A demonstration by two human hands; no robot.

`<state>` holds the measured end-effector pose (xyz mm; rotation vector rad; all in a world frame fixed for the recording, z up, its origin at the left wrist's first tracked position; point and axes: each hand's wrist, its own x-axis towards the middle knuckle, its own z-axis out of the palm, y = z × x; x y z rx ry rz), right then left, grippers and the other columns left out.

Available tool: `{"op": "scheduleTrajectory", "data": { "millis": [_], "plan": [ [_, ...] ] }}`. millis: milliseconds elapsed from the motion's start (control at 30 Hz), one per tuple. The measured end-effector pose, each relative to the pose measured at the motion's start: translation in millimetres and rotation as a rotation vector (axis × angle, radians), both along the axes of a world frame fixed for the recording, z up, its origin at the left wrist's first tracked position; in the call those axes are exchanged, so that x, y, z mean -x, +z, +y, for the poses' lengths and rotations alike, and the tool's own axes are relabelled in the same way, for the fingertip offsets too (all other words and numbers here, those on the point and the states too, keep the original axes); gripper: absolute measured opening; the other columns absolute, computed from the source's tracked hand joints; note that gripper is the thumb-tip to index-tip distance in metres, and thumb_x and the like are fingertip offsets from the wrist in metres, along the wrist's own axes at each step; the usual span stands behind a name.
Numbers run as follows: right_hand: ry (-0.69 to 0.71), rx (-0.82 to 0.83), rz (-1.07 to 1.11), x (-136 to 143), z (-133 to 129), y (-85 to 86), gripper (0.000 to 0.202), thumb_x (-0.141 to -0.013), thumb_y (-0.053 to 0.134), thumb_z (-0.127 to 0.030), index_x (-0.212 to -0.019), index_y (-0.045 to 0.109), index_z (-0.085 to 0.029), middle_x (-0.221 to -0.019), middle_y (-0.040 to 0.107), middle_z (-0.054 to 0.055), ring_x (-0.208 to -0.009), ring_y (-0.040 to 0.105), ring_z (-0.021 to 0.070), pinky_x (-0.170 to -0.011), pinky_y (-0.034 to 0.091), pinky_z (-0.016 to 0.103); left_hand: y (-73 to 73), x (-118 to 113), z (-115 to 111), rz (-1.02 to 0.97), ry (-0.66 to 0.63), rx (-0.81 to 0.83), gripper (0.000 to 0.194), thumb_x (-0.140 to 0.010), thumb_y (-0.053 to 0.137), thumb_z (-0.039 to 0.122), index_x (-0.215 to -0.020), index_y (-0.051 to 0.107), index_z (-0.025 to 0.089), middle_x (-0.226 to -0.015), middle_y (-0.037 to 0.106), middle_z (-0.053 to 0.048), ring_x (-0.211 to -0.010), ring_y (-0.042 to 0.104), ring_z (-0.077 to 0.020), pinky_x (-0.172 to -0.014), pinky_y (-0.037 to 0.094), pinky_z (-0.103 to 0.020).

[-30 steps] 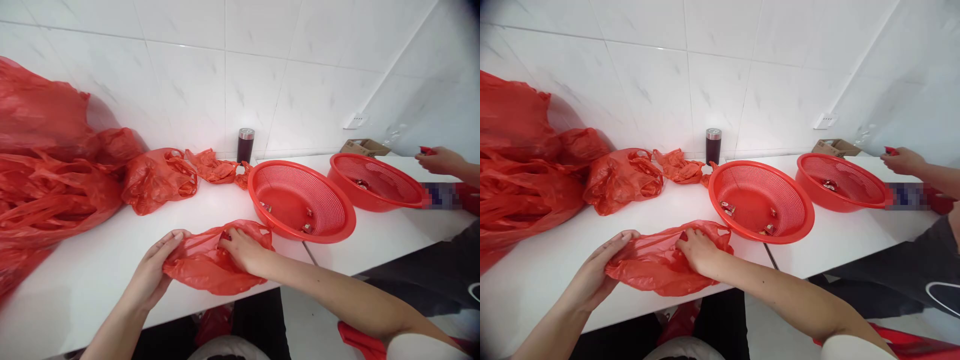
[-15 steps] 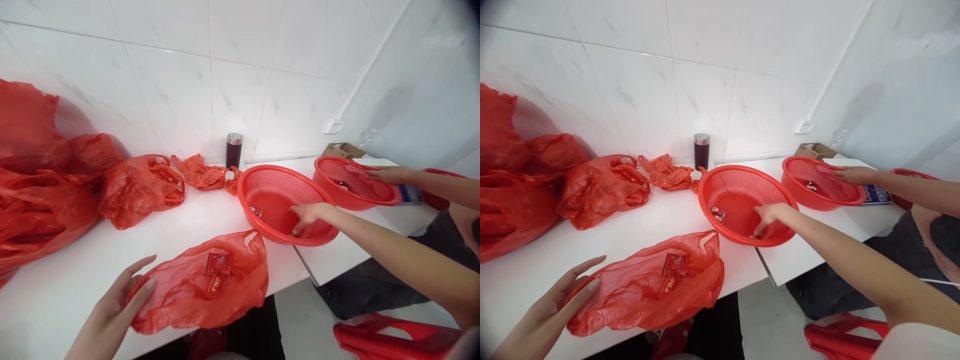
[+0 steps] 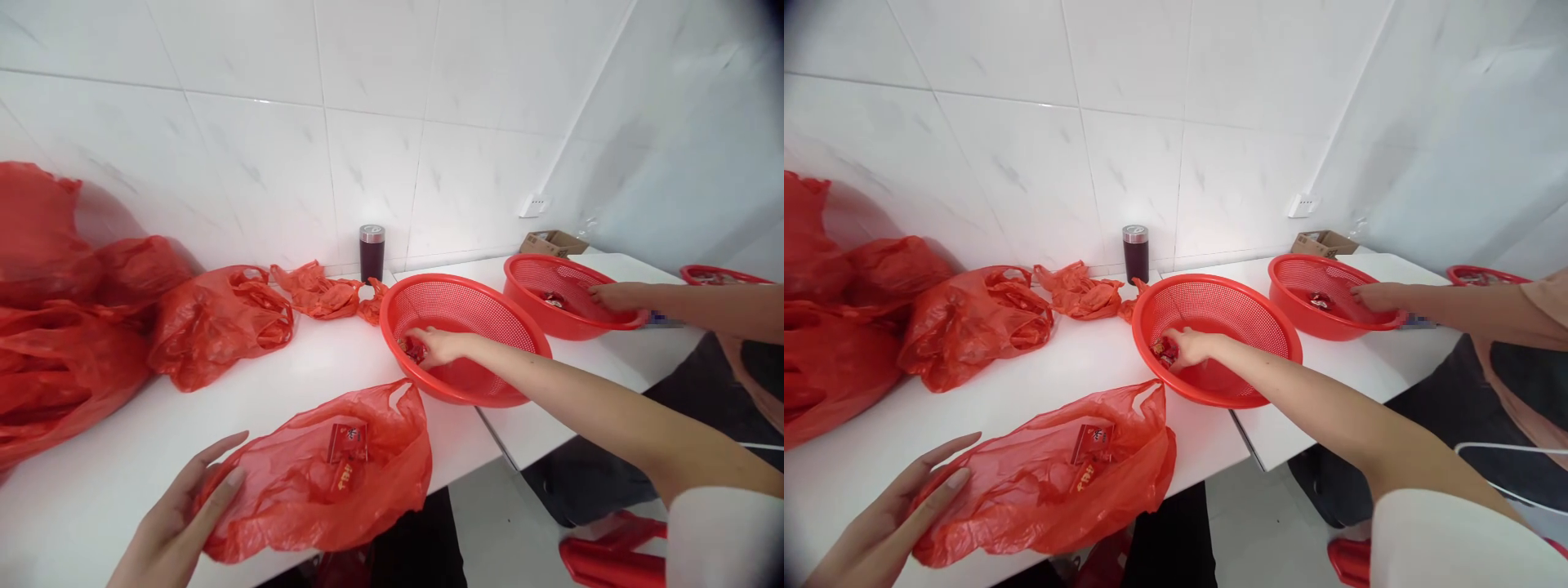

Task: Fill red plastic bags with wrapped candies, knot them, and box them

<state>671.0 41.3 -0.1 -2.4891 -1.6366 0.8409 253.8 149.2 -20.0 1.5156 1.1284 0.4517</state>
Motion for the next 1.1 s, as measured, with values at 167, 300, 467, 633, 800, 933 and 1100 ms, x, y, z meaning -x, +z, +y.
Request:
{"op": "scheduleTrajectory", "data": {
  "millis": [167,300,467,633,800,933,1100],
  "plan": [
    [0.150,0.011,-0.144,17,22,-12.7,0.068,-0.068,0.072,-0.049,-0.130,0.051,-0.032,-0.122,0.044,0.011,-0.073,0.059,0.0175,-0.061,0.045,0.030,5.3,-4,-11,-0.038,0.039,-0.024,0.062,-0.065,0.072,0.061,-0.120,0.060,0.035,-0.127,0.066,0.000,-0.124,0.054,-0.0354,-0.092,0.056,-0.037],
    [0.174,-0.062,-0.140,26,24,-20.1,0.035,-0.076,0.063,-0.031,-0.111,0.062,-0.026,-0.119,0.049,0.010,-0.074,0.059,0.0169,-0.064,0.043,0.030,1.5,-1,-6,-0.045,0.012,0.054,0.070,-0.063,0.073,0.062,-0.125,0.055,0.035,-0.118,0.069,-0.002,-0.114,0.062,-0.0335,-0.090,0.057,-0.038],
    [0.099,-0.176,-0.058,11,24,2.7,0.017,-0.074,0.060,-0.014,-0.090,0.061,-0.019,-0.098,0.059,0.006,-0.076,0.057,0.0157,-0.063,0.043,0.025,1.6,5,-7,0.005,0.033,0.028,0.067,-0.067,0.070,0.064,-0.124,0.051,0.035,-0.099,0.074,-0.002,-0.091,0.070,-0.0279,-0.075,0.059,-0.032],
    [0.050,-0.381,0.187,22,11,59.8,0.011,-0.083,0.046,-0.017,-0.092,0.050,-0.021,-0.086,0.057,0.001,-0.068,0.056,0.0119,-0.058,0.047,0.023,12.6,7,-22,0.030,-0.019,-0.035,0.034,-0.073,0.067,0.058,-0.087,0.063,0.028,-0.070,0.068,0.001,-0.066,0.065,-0.0222,-0.058,0.054,-0.027],
    [0.281,-0.513,0.611,105,1,78.0,0.002,-0.084,0.052,-0.020,-0.086,0.052,-0.020,-0.079,0.055,-0.002,-0.066,0.055,0.0104,-0.062,0.047,0.024,21.8,-7,-24,-0.113,-0.154,0.046,0.027,-0.078,0.067,0.049,-0.086,0.067,0.024,-0.083,0.069,-0.001,-0.079,0.062,-0.0202,-0.074,0.053,-0.026],
    [0.534,-0.337,0.319,155,-4,65.9,0.026,-0.087,0.060,-0.034,-0.111,0.064,-0.023,-0.109,0.059,0.007,-0.089,0.059,0.0171,-0.079,0.048,0.032,21.7,-14,-24,-0.347,-0.025,0.148,0.023,-0.079,0.071,0.041,-0.093,0.068,0.023,-0.090,0.071,-0.002,-0.083,0.063,-0.0176,-0.078,0.053,-0.026],
    [0.669,-0.278,-0.250,158,-18,54.5,0.031,-0.083,0.069,-0.030,-0.112,0.069,-0.020,-0.120,0.056,0.016,-0.109,0.052,0.0316,-0.084,0.047,0.042,26.5,0,-18,-0.496,0.156,0.121,0.020,-0.069,0.081,0.035,-0.079,0.069,0.022,-0.084,0.070,0.001,-0.077,0.062,-0.0131,-0.070,0.054,-0.018]
  ]
}}
